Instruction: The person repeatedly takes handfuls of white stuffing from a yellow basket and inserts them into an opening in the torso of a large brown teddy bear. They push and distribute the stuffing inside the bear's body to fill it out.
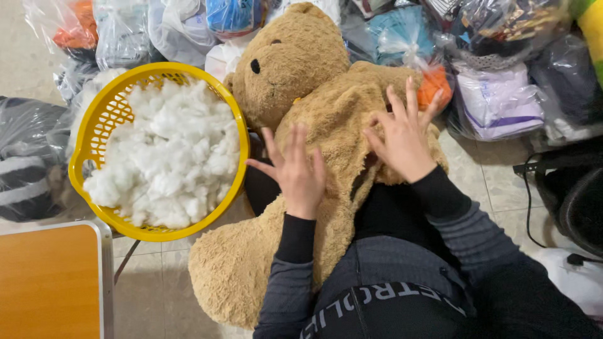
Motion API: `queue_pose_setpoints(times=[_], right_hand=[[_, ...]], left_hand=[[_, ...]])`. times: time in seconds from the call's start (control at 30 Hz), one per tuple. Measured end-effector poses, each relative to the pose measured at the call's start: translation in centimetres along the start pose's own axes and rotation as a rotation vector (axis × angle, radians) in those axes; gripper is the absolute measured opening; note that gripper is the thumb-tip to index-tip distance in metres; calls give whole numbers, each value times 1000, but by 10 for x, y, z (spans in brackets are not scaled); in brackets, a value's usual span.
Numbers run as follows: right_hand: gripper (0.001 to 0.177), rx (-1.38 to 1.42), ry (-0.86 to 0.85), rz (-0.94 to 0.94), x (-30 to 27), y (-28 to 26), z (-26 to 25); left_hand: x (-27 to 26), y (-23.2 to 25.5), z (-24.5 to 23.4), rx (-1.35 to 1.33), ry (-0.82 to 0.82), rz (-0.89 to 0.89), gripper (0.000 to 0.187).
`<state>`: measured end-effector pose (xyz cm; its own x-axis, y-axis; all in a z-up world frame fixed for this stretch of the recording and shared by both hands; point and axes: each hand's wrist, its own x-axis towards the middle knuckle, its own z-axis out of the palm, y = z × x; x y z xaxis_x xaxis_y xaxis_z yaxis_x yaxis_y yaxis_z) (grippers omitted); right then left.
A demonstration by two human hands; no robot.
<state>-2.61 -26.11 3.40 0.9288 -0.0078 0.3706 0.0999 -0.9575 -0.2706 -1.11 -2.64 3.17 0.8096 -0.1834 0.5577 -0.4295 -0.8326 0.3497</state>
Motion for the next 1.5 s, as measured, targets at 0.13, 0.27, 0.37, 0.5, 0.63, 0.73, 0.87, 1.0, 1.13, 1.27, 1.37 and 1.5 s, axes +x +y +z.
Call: queue_pose_setpoints(times=[0.13,0.27,0.37,0.5,0.63,0.73,0.87,1.0,1.13,1.27,1.37,1.5], right_hand=[[24,-27,-67,7,-37,-2,5],[20,50,-150,29,-63,-6,20],[17,48,-136,10,-68,-5,32],[19,35,-90,-25,-64,0,44],[26,29,-116,-54,-56,-1,55],[36,30,-137,-111,-51,-4,66],[45,26,-196,-137,-41,-16,88],[75,19,-209,-170,-35,-38,104],[89,-51,-199,-229,-30,-57,109],[92,18,-109,-275,-21,-69,114],[68,-55,-204,-291,-6,-74,120],[33,-105,-310,-312,-3,-77,126]], left_hand=[[-15,26,11,-4,-168,132,25],[-30,34,29,-1,-389,175,10],[-39,32,39,14,-511,258,14],[-42,28,45,146,-377,324,29],[-32,8,38,245,-342,184,42],[-22,-8,31,264,-261,134,32],[-6,-28,30,294,-252,75,34],[-1,-34,32,251,-300,-32,26],[1,-48,36,219,-272,-168,22],[3,-74,42,202,-183,-311,24],[2,-78,50,199,-209,-358,29],[-2,-81,51,145,-248,-316,29]])
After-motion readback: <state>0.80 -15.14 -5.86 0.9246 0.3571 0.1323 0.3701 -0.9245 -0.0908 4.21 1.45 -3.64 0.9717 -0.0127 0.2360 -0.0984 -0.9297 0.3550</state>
